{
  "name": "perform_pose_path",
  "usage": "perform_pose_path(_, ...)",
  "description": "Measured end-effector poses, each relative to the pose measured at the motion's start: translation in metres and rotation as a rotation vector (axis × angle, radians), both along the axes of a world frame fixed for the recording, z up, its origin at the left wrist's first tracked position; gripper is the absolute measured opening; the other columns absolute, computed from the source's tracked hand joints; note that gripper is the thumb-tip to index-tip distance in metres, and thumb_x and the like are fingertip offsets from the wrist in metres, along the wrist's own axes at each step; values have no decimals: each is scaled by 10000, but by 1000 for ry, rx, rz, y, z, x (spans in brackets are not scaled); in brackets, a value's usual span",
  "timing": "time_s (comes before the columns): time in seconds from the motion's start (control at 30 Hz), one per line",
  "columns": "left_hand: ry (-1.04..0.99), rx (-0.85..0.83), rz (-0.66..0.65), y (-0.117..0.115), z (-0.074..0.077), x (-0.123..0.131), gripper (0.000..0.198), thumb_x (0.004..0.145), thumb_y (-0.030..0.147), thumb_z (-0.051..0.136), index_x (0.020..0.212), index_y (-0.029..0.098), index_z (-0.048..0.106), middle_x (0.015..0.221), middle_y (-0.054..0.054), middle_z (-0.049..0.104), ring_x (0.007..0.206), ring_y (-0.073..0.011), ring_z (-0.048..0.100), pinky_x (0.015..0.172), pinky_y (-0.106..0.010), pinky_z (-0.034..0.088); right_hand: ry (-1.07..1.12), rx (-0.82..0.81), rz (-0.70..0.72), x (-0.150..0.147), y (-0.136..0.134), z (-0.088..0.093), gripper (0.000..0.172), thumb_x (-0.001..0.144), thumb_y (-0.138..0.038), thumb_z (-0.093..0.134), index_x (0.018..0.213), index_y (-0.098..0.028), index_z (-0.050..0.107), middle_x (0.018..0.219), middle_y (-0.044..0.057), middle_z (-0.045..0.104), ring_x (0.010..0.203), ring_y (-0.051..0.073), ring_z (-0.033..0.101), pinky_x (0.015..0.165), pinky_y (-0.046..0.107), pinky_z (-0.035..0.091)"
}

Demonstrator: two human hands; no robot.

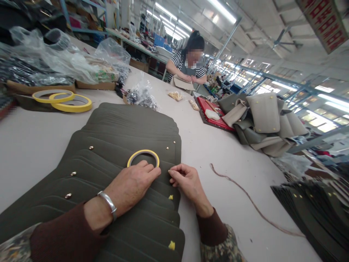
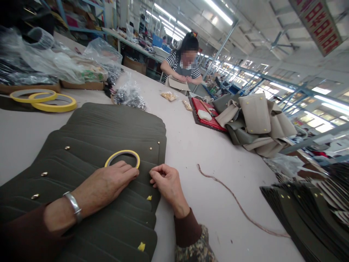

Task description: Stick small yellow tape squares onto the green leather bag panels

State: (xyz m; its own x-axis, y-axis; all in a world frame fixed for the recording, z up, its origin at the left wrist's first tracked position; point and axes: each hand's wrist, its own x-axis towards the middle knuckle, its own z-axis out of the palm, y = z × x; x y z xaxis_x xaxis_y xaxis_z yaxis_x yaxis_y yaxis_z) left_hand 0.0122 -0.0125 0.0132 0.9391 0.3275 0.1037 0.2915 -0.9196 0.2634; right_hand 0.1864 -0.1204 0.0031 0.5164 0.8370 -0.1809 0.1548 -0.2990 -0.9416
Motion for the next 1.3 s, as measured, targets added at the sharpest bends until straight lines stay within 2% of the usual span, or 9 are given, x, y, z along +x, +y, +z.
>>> perform_pose_path(0.13, 21, 6, 5, -1, -1, 0, 142, 948, 152, 456, 968, 223, 577, 917, -17, 637, 873, -209, 559, 697, -326, 474, -133, -9, -18, -3, 1, -3, 166, 788, -313, 644, 772, -151, 676, 554, -15, 624, 459, 97, 549, 459, 192, 438)
perform_pose_path(0.37, 42, 1, 15, -1, -1, 1, 164, 965, 174, 423, 973, 217, 582, 927, -27, 636, 869, -211, 565, 714, -339, 488, -484, 26, 40, -8, -3, -1, 141, 801, -226, 607, 704, -175, 696, 587, -8, 649, 538, 129, 583, 547, 228, 435)
perform_pose_path(0.57, 46, 17, 13, -1, -1, 1, 158, 953, 159, 438, 969, 220, 582, 924, -24, 638, 877, -214, 557, 702, -334, 483, -673, 43, 72, -9, 0, -7, 122, 840, -207, 584, 762, -199, 678, 685, -1, 685, 612, 146, 617, 626, 249, 439)
perform_pose_path(0.63, 49, 29, 19, -1, 0, 2, 158, 947, 152, 444, 965, 216, 587, 929, -28, 638, 874, -215, 552, 704, -335, 483, -683, 15, 46, -8, -1, -7, 81, 839, -222, 605, 877, -200, 673, 639, -16, 659, 583, 151, 606, 612, 254, 435)
perform_pose_path(0.7, 52, 37, 23, -1, 1, 2, 169, 942, 138, 442, 965, 211, 592, 932, -34, 638, 870, -216, 549, 711, -340, 485, -626, -8, -10, -6, -4, -6, 138, 826, -252, 640, 949, -190, 648, 583, -38, 621, 535, 151, 591, 573, 249, 430)
perform_pose_path(0.83, 43, 54, 21, 0, 1, 2, 184, 930, 115, 442, 952, 202, 603, 917, -44, 637, 861, -216, 548, 705, -334, 487, -450, 24, -8, -5, -14, -5, 123, 861, -289, 611, 804, -189, 655, 628, -8, 657, 562, 149, 626, 569, 242, 464)
perform_pose_path(1.0, 6, 78, 17, -1, 0, 1, 177, 936, 131, 443, 933, 202, 605, 898, -42, 644, 834, -204, 553, 706, -324, 482, -675, 63, 41, -11, -12, -9, 140, 868, -235, 606, 818, -205, 733, 790, 39, 738, 701, 176, 665, 693, 272, 482)
perform_pose_path(1.17, -24, 88, 6, 0, -2, 1, 174, 934, 135, 445, 922, 204, 604, 878, -38, 645, 817, -212, 564, 685, -329, 488, -781, 15, 24, -14, -2, -8, 156, 854, -232, 613, 763, -199, 737, 720, 39, 711, 640, 165, 630, 643, 267, 455)
perform_pose_path(1.3, -201, 98, 30, 4, -7, -4, 195, 955, 154, 418, 995, 207, 601, 888, -36, 658, 823, -196, 604, 726, -324, 510, -674, -56, 151, -10, -5, 0, 149, 814, -219, 645, 688, -199, 722, 635, 5, 680, 573, 139, 591, 564, 238, 411)
